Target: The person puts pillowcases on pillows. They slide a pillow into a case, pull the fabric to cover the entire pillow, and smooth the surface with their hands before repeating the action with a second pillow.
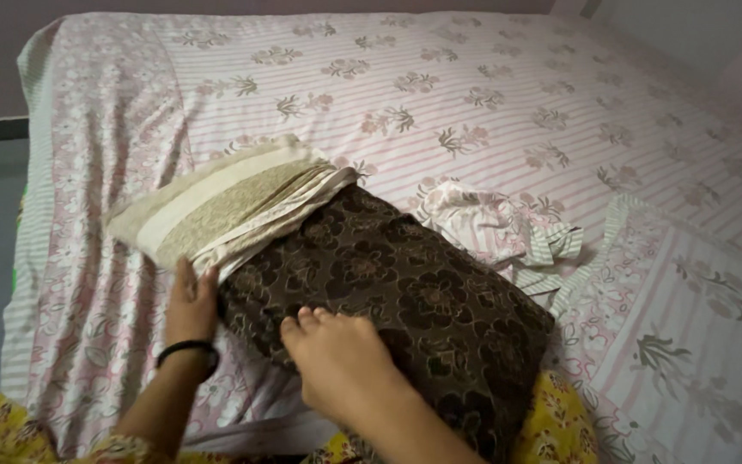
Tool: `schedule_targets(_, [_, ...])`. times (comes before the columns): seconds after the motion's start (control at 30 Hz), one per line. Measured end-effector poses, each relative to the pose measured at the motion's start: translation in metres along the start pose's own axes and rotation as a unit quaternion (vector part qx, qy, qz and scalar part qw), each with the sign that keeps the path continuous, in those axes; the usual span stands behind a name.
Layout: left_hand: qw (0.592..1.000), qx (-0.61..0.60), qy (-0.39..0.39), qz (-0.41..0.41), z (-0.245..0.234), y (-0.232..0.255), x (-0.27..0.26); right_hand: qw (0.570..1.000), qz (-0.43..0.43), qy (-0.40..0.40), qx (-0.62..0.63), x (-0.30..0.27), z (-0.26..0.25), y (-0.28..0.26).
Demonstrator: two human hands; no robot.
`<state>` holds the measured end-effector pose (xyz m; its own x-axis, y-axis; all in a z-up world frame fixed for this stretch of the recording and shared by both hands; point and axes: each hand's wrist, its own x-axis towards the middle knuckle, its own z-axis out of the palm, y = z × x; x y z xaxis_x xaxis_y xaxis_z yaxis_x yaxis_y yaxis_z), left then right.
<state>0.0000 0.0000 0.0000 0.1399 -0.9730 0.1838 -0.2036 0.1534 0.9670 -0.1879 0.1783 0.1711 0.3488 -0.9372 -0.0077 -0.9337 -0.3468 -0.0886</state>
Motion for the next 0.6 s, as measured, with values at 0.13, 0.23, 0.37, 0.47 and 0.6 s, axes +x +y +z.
schedule_targets(0.13, [0.983,0.043,0.015,-0.178,-0.025,0.013,-0.01,1.0,-0.009,-0.004,-0.021,-0.003,0.006,-0.01])
schedule_targets(0.23, [0.989,0.057,0.007,-0.14,-0.03,0.01,-0.015,0.998,0.033,-0.053,-0.01,0.0,0.006,-0.025])
schedule_targets(0.37, [0.983,0.133,0.029,-0.12,-0.023,0.003,-0.019,0.993,0.081,-0.081,-0.003,0.016,0.011,-0.042])
schedule_targets(0.47, [0.986,0.088,0.058,-0.132,-0.016,0.001,-0.024,0.995,0.085,-0.007,0.047,0.04,0.028,-0.05])
schedule_targets(0.6, [0.988,0.096,0.099,-0.066,-0.013,-0.001,-0.039,0.989,0.121,-0.043,-0.075,0.075,0.067,-0.056])
